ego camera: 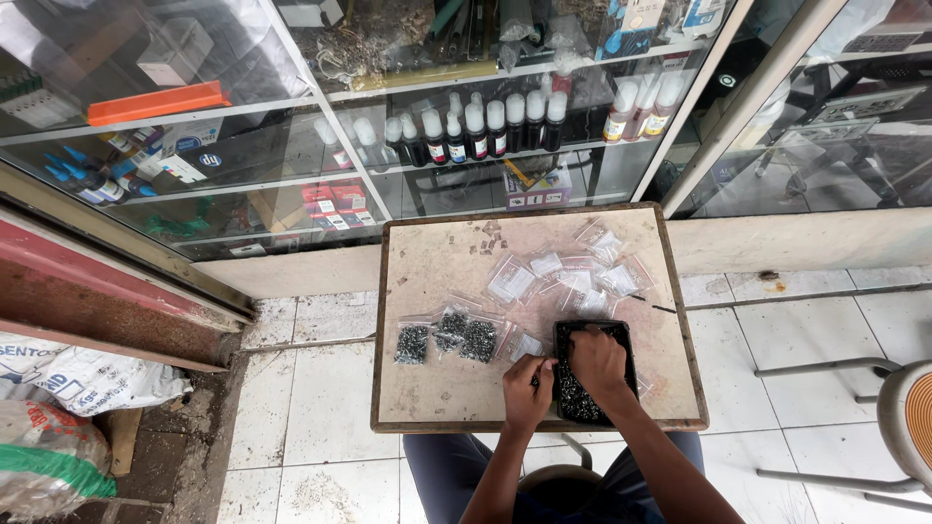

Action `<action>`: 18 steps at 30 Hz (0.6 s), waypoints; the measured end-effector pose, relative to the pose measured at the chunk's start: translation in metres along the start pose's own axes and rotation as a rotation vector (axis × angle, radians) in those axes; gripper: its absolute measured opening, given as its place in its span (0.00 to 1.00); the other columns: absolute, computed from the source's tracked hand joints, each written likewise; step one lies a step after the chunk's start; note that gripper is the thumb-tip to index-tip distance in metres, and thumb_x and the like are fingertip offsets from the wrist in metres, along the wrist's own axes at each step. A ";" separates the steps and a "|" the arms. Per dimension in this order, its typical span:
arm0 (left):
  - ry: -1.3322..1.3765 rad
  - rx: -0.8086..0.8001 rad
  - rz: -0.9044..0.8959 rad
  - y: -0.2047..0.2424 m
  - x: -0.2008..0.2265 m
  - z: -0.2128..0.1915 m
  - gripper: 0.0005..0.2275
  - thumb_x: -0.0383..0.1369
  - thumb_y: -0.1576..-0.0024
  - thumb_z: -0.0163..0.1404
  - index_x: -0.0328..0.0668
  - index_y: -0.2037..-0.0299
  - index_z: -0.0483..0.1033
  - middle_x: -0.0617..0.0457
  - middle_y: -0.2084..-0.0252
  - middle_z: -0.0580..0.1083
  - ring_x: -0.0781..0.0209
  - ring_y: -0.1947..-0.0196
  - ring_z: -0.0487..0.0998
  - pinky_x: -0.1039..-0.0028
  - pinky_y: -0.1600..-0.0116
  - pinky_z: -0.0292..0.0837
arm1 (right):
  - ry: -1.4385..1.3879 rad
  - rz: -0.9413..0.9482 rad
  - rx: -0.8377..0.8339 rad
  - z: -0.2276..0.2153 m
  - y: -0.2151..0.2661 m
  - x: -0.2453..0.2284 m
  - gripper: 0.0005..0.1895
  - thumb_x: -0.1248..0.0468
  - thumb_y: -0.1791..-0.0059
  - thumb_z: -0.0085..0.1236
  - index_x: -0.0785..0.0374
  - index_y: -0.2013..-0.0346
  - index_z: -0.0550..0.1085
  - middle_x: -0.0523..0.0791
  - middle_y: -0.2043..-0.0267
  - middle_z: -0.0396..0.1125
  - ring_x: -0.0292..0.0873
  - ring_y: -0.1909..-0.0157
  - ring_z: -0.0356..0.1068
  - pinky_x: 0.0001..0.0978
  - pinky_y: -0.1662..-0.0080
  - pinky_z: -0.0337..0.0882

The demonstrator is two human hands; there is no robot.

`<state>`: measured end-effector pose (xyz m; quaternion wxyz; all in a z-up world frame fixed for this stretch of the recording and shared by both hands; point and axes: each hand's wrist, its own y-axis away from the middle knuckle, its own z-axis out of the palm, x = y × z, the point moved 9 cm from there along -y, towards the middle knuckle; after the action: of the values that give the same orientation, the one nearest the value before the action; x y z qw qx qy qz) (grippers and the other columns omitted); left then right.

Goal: The person sorts small metallic fasteners from a black tray into small plastic bags using their hands. They pick up the fasteners, place them into the bags, and arrange the filled bags on the table.

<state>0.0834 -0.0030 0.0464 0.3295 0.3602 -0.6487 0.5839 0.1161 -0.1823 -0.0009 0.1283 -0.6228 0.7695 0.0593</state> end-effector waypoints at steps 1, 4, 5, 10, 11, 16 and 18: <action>-0.001 0.001 0.004 0.001 0.001 -0.001 0.12 0.28 0.31 0.47 0.38 0.60 0.86 0.49 0.77 0.74 0.57 0.81 0.76 0.69 0.74 0.74 | -0.001 -0.002 0.004 0.004 0.001 0.002 0.06 0.63 0.51 0.64 0.56 0.61 0.86 0.49 0.68 0.78 0.58 0.64 0.81 0.52 0.62 0.86; -0.079 -0.030 0.059 0.003 0.006 0.002 0.12 0.30 0.31 0.47 0.35 0.61 0.84 0.50 0.70 0.76 0.59 0.73 0.76 0.70 0.66 0.70 | -0.062 0.047 0.025 0.011 0.000 0.017 0.10 0.55 0.51 0.59 0.55 0.71 0.81 0.50 0.59 0.75 0.67 0.63 0.77 0.63 0.65 0.75; -0.074 -0.027 0.054 0.004 0.004 0.003 0.11 0.30 0.32 0.47 0.35 0.60 0.84 0.50 0.70 0.77 0.59 0.72 0.76 0.70 0.65 0.71 | -0.064 0.067 0.003 0.016 -0.003 0.022 0.09 0.55 0.50 0.60 0.54 0.71 0.81 0.50 0.63 0.76 0.64 0.63 0.77 0.60 0.65 0.76; -0.064 -0.016 0.059 0.003 0.004 0.003 0.11 0.29 0.32 0.48 0.34 0.60 0.84 0.50 0.70 0.76 0.61 0.73 0.76 0.71 0.65 0.71 | -0.041 0.173 -0.091 0.023 -0.016 0.027 0.07 0.57 0.50 0.61 0.51 0.67 0.84 0.53 0.67 0.78 0.65 0.61 0.79 0.57 0.62 0.79; -0.076 -0.014 0.067 0.003 0.003 0.004 0.11 0.30 0.31 0.47 0.35 0.60 0.84 0.50 0.70 0.77 0.60 0.72 0.76 0.70 0.65 0.70 | -0.037 0.214 -0.148 0.026 -0.019 0.028 0.08 0.57 0.51 0.59 0.51 0.65 0.84 0.54 0.64 0.78 0.66 0.58 0.78 0.57 0.58 0.79; -0.007 0.010 0.016 0.001 -0.002 0.002 0.11 0.28 0.31 0.48 0.37 0.60 0.86 0.50 0.78 0.72 0.58 0.82 0.75 0.71 0.73 0.73 | -0.087 0.168 -0.133 0.040 -0.027 0.038 0.10 0.57 0.52 0.68 0.57 0.61 0.85 0.52 0.69 0.78 0.61 0.64 0.81 0.58 0.66 0.84; -0.012 0.018 0.012 0.001 -0.003 0.001 0.10 0.27 0.32 0.50 0.38 0.61 0.86 0.51 0.78 0.72 0.59 0.81 0.75 0.72 0.74 0.72 | -0.078 0.192 -0.126 0.036 -0.024 0.035 0.10 0.60 0.51 0.66 0.60 0.60 0.85 0.54 0.68 0.78 0.63 0.62 0.81 0.60 0.65 0.85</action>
<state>0.0842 -0.0039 0.0431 0.3188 0.3630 -0.6476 0.5893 0.1378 -0.2111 -0.0433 0.1126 -0.5503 0.8148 0.1438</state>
